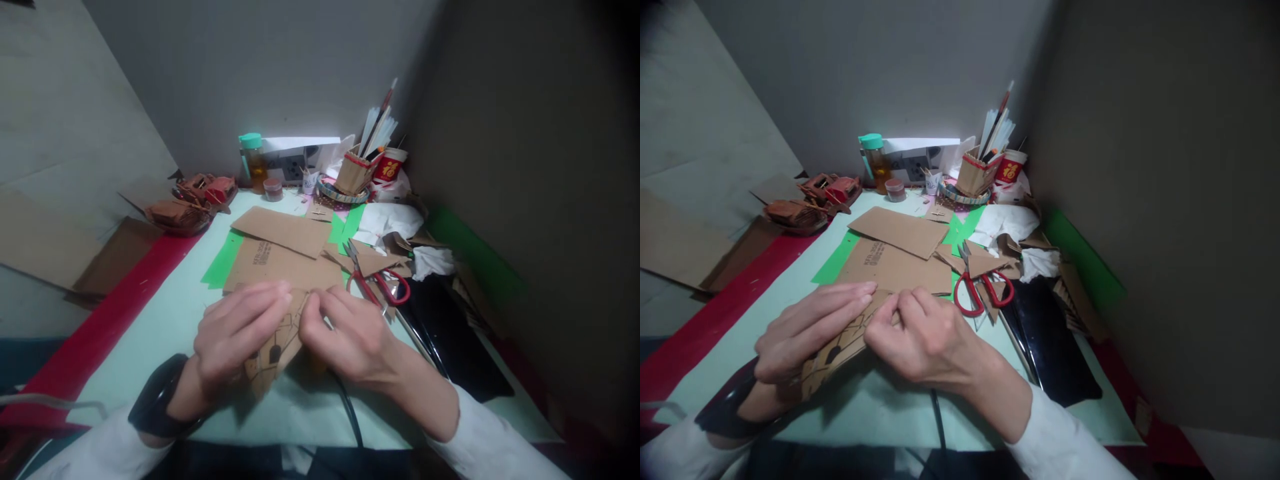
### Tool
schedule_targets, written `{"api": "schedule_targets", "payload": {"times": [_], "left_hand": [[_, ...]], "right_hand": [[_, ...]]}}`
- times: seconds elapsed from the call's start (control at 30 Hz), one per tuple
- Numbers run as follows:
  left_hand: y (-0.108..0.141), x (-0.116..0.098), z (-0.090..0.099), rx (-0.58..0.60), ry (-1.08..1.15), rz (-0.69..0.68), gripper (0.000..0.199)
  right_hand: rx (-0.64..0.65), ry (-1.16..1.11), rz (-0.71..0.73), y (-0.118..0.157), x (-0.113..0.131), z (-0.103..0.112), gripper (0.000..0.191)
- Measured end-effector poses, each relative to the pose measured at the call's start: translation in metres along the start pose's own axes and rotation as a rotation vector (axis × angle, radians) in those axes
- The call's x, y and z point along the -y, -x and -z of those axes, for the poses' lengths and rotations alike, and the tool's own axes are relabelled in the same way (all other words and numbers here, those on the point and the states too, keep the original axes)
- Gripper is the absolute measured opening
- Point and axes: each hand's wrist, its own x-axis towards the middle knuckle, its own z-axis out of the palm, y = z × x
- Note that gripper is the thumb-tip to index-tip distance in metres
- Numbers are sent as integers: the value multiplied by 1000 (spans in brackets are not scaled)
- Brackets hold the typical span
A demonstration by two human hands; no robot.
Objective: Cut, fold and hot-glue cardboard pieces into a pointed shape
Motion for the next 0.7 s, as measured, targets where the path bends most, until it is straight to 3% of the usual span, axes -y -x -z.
{"api": "schedule_targets", "payload": {"times": [0.27,0.43,0.6,0.7], "left_hand": [[-1,3,-13,0,-45,-160,43],[-4,-3,-12,37,-76,-137,42],[1,-5,-4,171,-126,-95,49],[6,-6,0,166,-165,-70,53]], "right_hand": [[-15,38,-43,7,4,1,18],[-10,53,-88,10,8,3,19],[2,88,-115,9,14,6,21],[-15,95,-115,8,18,4,21]]}}
